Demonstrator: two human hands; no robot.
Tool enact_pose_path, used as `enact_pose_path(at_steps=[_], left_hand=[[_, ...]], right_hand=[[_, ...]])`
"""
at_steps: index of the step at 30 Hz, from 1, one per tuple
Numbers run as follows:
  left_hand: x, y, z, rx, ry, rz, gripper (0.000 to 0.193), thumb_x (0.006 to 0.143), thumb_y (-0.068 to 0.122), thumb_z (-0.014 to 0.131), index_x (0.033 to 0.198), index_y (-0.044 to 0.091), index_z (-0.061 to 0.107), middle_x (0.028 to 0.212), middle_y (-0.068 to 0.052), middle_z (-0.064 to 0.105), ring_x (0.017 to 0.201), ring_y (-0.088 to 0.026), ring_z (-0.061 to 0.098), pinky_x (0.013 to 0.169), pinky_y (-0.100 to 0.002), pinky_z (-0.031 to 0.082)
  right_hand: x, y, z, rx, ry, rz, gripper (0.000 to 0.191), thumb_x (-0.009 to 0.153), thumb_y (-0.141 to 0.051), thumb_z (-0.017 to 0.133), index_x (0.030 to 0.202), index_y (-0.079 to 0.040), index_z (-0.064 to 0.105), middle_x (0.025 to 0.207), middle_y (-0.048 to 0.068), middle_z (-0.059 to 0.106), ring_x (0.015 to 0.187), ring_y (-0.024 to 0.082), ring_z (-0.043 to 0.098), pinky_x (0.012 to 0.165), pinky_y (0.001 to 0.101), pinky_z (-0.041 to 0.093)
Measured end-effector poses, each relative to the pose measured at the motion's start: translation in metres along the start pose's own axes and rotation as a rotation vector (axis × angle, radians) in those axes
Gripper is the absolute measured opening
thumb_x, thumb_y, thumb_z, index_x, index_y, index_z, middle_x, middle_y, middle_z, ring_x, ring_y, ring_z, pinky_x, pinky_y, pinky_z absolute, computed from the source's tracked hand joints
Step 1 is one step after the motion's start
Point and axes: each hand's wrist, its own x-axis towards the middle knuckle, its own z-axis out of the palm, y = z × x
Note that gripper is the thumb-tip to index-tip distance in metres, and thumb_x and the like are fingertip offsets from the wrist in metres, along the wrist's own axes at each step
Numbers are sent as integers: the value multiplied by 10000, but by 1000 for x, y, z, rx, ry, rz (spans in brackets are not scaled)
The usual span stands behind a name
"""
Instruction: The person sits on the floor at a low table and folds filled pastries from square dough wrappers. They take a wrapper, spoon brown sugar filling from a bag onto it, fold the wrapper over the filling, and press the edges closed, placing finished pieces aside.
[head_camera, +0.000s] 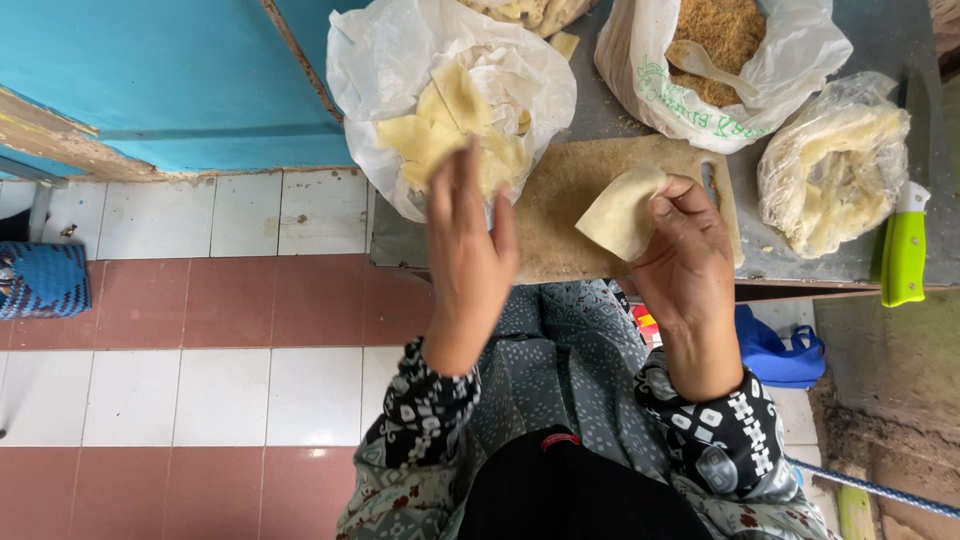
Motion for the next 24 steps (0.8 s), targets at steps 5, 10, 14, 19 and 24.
enact_pose_path(at_steps=[5, 10, 14, 19, 24], left_hand=[[-33, 30, -3, -701, -302, -241, 485, 1014, 145, 704, 1434, -33, 539, 1265, -160, 663, 1158, -234, 675, 974, -337, 572], [-36, 31, 2, -1167, -386, -522, 258, 1035, 131, 705, 1246, -8, 652, 1132, -84, 701, 985, -121, 697, 865, -256, 592], [-36, 34, -3, -888, -365, -341, 131, 1038, 107, 719, 1138, 24, 699, 1048, -75, 685, 903, -127, 709, 798, -248, 597], [-42, 41, 1, -503, -118, -114, 215, 1032, 131, 720, 1229, 53, 682, 1154, -98, 644, 1026, -177, 679, 863, -295, 578], [-66, 56, 22, -913, -265, -370, 356, 1089, 176, 596, 1416, 36, 565, 1368, -123, 622, 1160, -150, 683, 981, -304, 593]], right_hand=[[-13, 8, -9, -69, -110, 26, 150, 1032, 31, 606, 1178, 18, 635, 1175, 109, 694, 1091, 201, 682, 1007, 385, 559], [-22, 14, -26, -153, -166, 55, 149, 1060, 12, 615, 1196, 48, 665, 1165, 119, 706, 1077, 184, 664, 975, 343, 528], [-27, 13, -39, -174, -145, 91, 184, 1048, -6, 628, 1213, 52, 686, 1121, 114, 714, 1010, 165, 667, 913, 315, 534], [-23, 13, -38, -291, -115, -5, 170, 1005, 63, 689, 1173, 51, 670, 1131, 136, 706, 1011, 170, 702, 886, 301, 581], [-12, 12, -20, -498, 79, -48, 123, 1034, 67, 670, 1155, 90, 658, 1056, 195, 712, 883, 206, 714, 745, 330, 605]])
